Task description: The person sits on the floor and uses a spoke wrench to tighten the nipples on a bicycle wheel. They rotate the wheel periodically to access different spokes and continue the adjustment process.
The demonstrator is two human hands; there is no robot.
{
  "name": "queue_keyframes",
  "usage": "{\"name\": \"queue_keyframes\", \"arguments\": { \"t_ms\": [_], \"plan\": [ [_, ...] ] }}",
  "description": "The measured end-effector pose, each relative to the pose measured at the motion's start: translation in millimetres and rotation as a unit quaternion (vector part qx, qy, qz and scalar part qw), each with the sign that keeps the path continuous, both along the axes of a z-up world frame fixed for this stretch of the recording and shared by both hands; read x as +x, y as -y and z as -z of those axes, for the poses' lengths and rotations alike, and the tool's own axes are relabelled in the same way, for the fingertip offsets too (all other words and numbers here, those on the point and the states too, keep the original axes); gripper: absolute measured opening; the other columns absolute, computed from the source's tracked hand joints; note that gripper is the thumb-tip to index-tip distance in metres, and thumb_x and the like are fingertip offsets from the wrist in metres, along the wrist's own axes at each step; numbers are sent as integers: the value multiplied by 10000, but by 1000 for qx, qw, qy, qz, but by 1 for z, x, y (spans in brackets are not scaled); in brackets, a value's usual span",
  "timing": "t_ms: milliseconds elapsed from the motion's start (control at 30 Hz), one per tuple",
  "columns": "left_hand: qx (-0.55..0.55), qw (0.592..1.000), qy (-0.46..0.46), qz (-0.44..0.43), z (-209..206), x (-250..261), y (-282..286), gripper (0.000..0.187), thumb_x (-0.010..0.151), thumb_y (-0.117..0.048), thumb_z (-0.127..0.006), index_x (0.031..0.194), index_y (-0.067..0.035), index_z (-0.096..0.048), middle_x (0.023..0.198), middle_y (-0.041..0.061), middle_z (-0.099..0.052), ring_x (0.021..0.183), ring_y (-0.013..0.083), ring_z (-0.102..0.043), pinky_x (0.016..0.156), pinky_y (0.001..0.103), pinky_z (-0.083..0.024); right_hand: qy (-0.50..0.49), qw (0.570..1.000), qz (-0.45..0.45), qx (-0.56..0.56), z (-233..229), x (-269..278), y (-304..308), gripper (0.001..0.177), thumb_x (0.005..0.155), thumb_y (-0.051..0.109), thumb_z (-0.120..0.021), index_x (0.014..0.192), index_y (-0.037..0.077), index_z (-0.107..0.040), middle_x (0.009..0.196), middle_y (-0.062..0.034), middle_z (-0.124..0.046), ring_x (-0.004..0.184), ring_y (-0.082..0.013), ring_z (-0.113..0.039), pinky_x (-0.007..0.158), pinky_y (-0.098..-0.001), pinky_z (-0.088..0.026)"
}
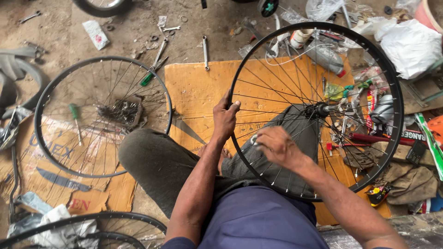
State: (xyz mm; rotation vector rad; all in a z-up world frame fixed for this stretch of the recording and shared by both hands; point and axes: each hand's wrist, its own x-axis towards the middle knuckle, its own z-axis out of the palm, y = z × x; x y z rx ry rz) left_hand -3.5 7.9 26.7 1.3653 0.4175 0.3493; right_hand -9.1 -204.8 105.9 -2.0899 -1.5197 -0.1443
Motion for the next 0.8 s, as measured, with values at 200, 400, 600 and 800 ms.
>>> {"name": "queue_keyframes", "arguments": {
  "t_ms": [200,400,600,800],
  "plan": [
    [16,999,41,-6,-1,-5,2,587,941,-102,-693,1510,-53,-558,854,8,-569,761,107,-533,697,291,-489,-237,958,-18,-159,-8,9,-19,231,818,120,-754,1040,67,-725,963,-88,-757,886,-281,-742,805,-401,-574],
    [22,999,29,-4,-1,-3,-3,582,942,-113,-686,1499,-50,-528,888,-6,-625,759,92,-543,689,286,-503,-232,948,23,-217,1,4,-34,251,922,207,-705,1120,55,-684,1000,-129,-754,901,-323,-729,855,-443,-529],
    [6,1000,22,0,5,0,-5,585,951,-113,-676,1512,-65,-520,793,-17,-594,708,83,-532,648,268,-478,-236,965,48,-99,18,-1,-14,354,769,225,-770,1066,58,-676,980,-151,-715,869,-326,-728,776,-416,-589],
    [-2,1000,19,-5,3,-1,-1,585,937,-103,-690,1502,-54,-549,789,-18,-550,694,82,-482,623,270,-450,-92,929,98,-344,34,-6,-37,294,752,114,-745,1041,155,-714,926,-114,-728,907,-337,-706,819,-464,-549]
  ]
}}
